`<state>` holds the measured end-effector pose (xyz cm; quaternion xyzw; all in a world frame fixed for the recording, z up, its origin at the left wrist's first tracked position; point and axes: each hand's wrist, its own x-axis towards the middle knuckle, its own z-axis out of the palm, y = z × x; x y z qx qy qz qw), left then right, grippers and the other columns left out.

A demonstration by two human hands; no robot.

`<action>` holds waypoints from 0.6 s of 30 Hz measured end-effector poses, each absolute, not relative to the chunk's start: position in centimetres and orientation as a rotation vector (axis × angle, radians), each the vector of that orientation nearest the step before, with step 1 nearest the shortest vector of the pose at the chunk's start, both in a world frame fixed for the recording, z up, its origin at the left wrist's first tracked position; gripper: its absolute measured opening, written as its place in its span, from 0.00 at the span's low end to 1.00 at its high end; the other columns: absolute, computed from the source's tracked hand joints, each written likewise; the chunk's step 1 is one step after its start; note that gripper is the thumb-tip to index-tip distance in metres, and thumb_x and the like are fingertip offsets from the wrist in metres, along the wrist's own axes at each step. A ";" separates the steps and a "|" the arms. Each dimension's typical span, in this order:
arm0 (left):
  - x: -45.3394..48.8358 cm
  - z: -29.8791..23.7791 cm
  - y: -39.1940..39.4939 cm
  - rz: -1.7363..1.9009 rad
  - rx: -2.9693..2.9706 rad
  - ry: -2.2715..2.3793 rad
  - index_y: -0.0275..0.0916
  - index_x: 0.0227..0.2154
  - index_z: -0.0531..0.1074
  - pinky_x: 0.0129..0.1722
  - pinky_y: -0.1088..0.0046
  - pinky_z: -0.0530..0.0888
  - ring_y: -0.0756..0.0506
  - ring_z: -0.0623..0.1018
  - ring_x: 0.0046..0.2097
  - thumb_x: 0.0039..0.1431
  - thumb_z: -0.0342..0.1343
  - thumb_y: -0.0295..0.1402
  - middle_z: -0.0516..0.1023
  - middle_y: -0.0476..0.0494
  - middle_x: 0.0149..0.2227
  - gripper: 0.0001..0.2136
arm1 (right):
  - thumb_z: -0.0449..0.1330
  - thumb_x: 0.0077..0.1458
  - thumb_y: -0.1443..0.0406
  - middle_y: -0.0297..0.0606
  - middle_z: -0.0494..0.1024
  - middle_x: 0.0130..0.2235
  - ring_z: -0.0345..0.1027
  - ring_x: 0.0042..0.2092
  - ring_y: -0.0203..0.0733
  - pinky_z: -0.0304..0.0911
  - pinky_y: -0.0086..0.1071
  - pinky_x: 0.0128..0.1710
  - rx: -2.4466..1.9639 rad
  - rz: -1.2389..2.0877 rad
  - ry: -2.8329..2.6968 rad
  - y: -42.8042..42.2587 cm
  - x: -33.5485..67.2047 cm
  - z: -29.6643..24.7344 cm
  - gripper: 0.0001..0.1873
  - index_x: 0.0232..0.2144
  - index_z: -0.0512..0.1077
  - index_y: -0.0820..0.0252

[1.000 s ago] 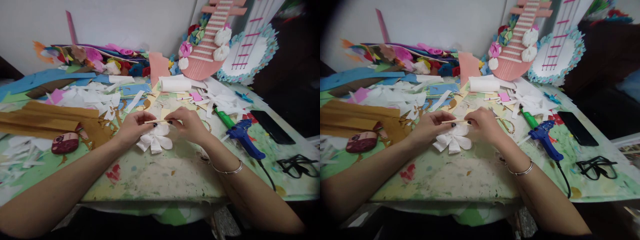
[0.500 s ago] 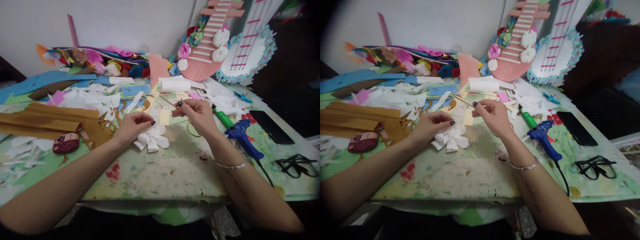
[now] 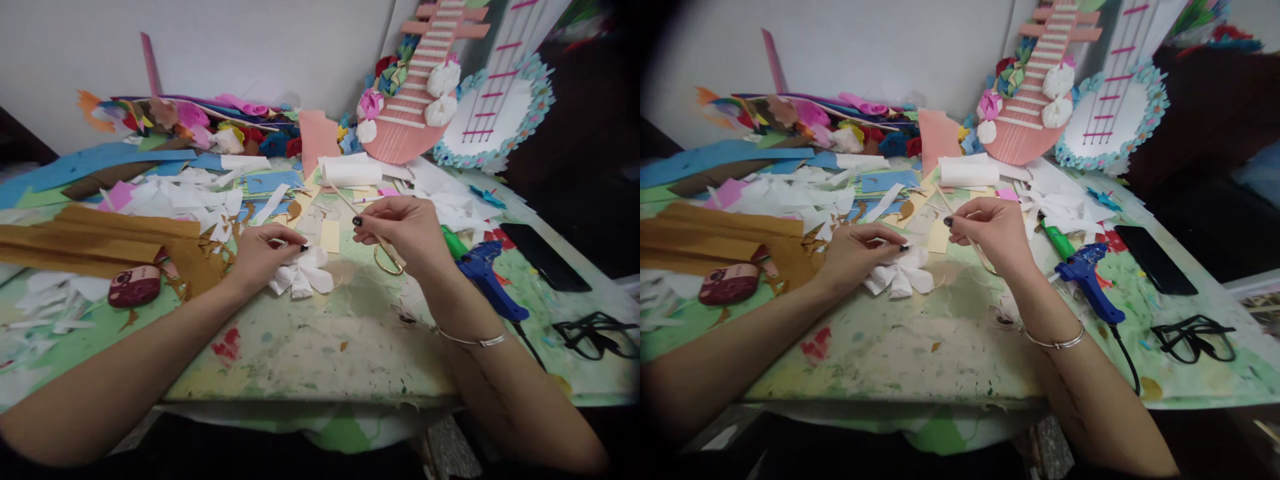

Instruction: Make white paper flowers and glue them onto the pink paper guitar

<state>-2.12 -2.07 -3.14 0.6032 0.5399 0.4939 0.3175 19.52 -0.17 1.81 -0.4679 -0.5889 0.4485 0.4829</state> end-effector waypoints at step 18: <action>-1.6 -3.2 -3.1 1.364 1.768 1.139 0.37 0.28 0.73 0.35 0.75 0.73 0.51 0.75 0.32 0.49 0.64 0.29 0.76 0.49 0.29 0.05 | 0.55 0.57 0.72 0.33 0.69 0.31 0.62 0.30 0.32 0.58 0.28 0.31 -0.759 0.319 -2.069 -2.1 16.5 -1.9 0.06 0.30 0.71 0.60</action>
